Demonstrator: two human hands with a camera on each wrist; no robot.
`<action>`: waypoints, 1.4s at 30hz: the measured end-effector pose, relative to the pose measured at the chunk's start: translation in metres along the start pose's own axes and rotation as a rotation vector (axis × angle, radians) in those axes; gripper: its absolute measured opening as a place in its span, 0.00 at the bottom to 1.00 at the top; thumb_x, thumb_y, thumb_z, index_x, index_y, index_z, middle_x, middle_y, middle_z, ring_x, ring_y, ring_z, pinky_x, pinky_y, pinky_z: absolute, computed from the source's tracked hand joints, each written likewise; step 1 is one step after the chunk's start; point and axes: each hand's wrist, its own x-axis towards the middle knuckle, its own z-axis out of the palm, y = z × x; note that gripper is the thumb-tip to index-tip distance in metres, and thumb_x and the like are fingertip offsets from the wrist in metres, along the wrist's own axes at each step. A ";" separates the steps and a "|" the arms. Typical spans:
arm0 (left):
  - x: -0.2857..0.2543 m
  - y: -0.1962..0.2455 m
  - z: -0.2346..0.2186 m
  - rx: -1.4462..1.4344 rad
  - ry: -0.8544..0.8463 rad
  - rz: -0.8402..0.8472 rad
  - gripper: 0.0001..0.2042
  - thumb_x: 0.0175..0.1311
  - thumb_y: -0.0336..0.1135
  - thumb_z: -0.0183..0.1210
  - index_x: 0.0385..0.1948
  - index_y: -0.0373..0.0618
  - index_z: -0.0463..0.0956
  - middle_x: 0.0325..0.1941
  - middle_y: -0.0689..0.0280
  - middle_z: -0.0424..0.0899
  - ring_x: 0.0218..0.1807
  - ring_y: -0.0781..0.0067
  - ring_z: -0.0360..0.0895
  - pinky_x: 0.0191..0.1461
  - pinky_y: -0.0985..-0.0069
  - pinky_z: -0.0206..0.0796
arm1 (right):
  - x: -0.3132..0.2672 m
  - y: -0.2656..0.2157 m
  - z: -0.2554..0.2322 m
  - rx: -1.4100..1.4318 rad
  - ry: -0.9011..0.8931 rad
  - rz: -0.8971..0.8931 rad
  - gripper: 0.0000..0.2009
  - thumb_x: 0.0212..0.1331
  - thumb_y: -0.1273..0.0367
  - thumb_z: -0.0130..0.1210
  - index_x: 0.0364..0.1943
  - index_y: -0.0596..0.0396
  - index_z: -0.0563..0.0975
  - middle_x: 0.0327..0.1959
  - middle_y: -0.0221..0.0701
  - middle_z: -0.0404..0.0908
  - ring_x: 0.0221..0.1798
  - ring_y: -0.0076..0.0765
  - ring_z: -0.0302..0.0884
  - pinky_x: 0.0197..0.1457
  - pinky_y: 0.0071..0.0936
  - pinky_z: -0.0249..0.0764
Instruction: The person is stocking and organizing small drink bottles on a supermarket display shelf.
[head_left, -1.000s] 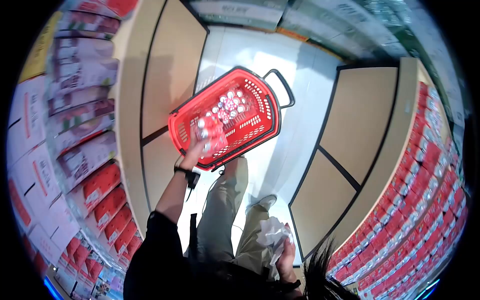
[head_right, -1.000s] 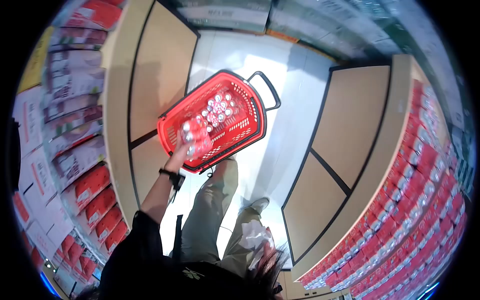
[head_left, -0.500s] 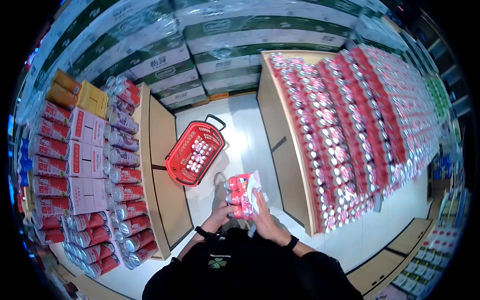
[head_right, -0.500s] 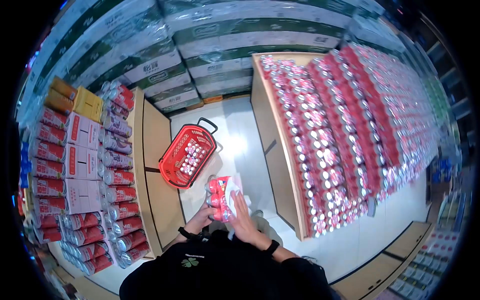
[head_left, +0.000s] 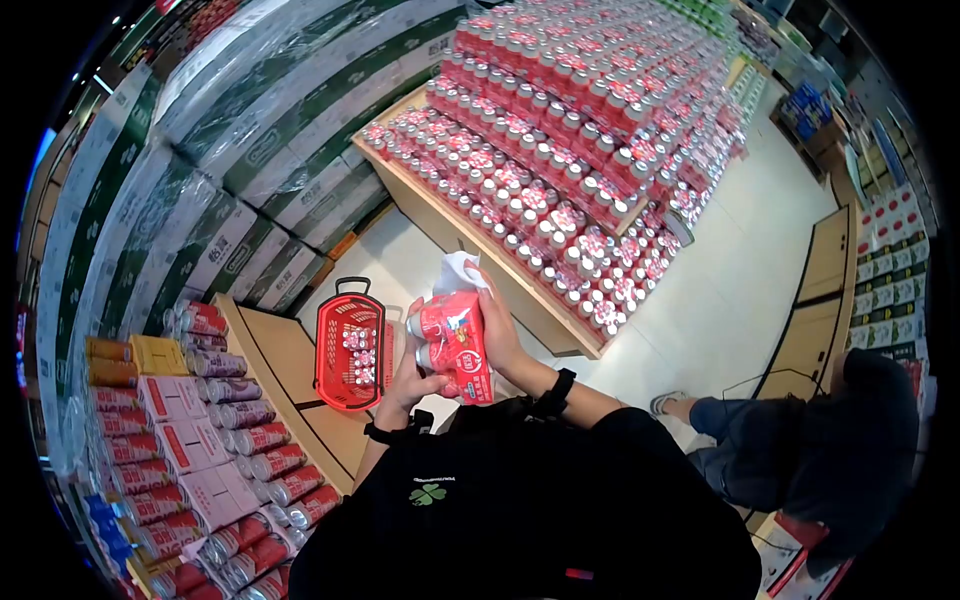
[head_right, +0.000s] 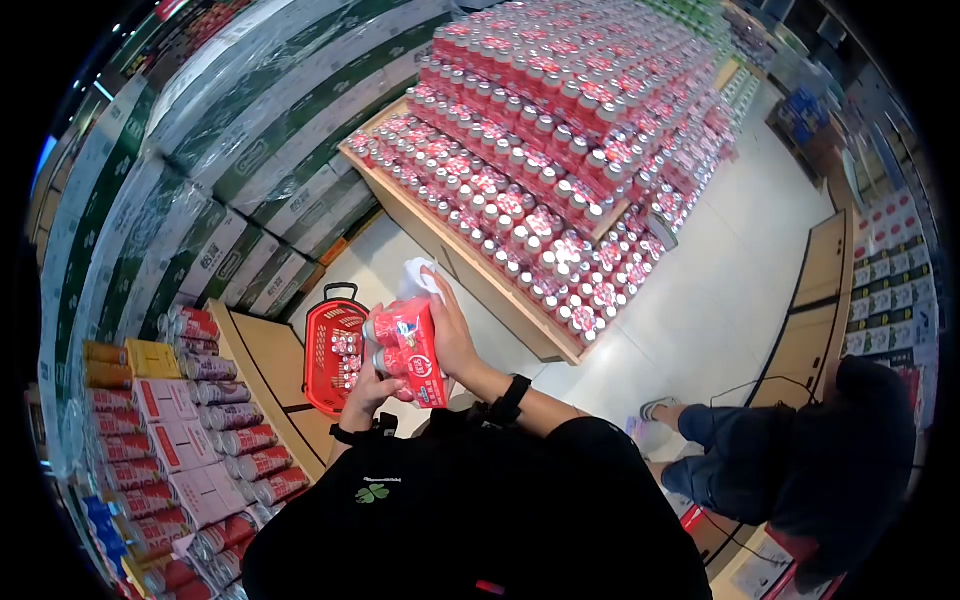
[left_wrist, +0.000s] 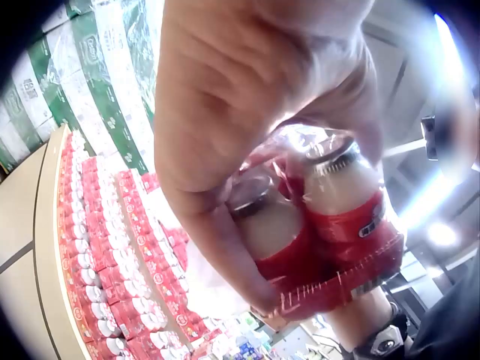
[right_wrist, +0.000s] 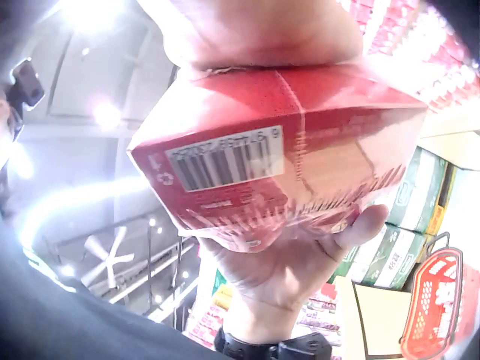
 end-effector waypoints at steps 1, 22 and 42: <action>0.005 -0.003 0.002 -0.004 -0.022 -0.018 0.60 0.38 0.37 0.72 0.72 0.55 0.31 0.70 0.60 0.54 0.70 0.61 0.59 0.69 0.63 0.57 | 0.000 0.004 -0.006 -0.005 0.028 -0.003 0.26 0.73 0.57 0.28 0.63 0.62 0.62 0.65 0.44 0.65 0.69 0.43 0.60 0.71 0.35 0.54; 0.126 -0.162 0.168 0.525 0.135 -0.407 0.51 0.55 0.42 0.65 0.67 0.42 0.26 0.60 0.50 0.68 0.52 0.62 0.76 0.41 0.73 0.76 | -0.056 -0.012 -0.295 -0.184 0.097 0.791 0.20 0.69 0.67 0.41 0.63 0.59 0.64 0.57 0.37 0.73 0.57 0.32 0.72 0.61 0.29 0.68; 0.185 -0.322 0.195 0.020 0.297 -0.679 0.44 0.62 0.38 0.57 0.72 0.59 0.30 0.51 0.61 0.73 0.52 0.68 0.74 0.49 0.63 0.72 | -0.003 -0.009 -0.473 -0.536 0.303 0.355 0.17 0.68 0.69 0.41 0.57 0.61 0.69 0.50 0.39 0.75 0.51 0.33 0.73 0.54 0.30 0.69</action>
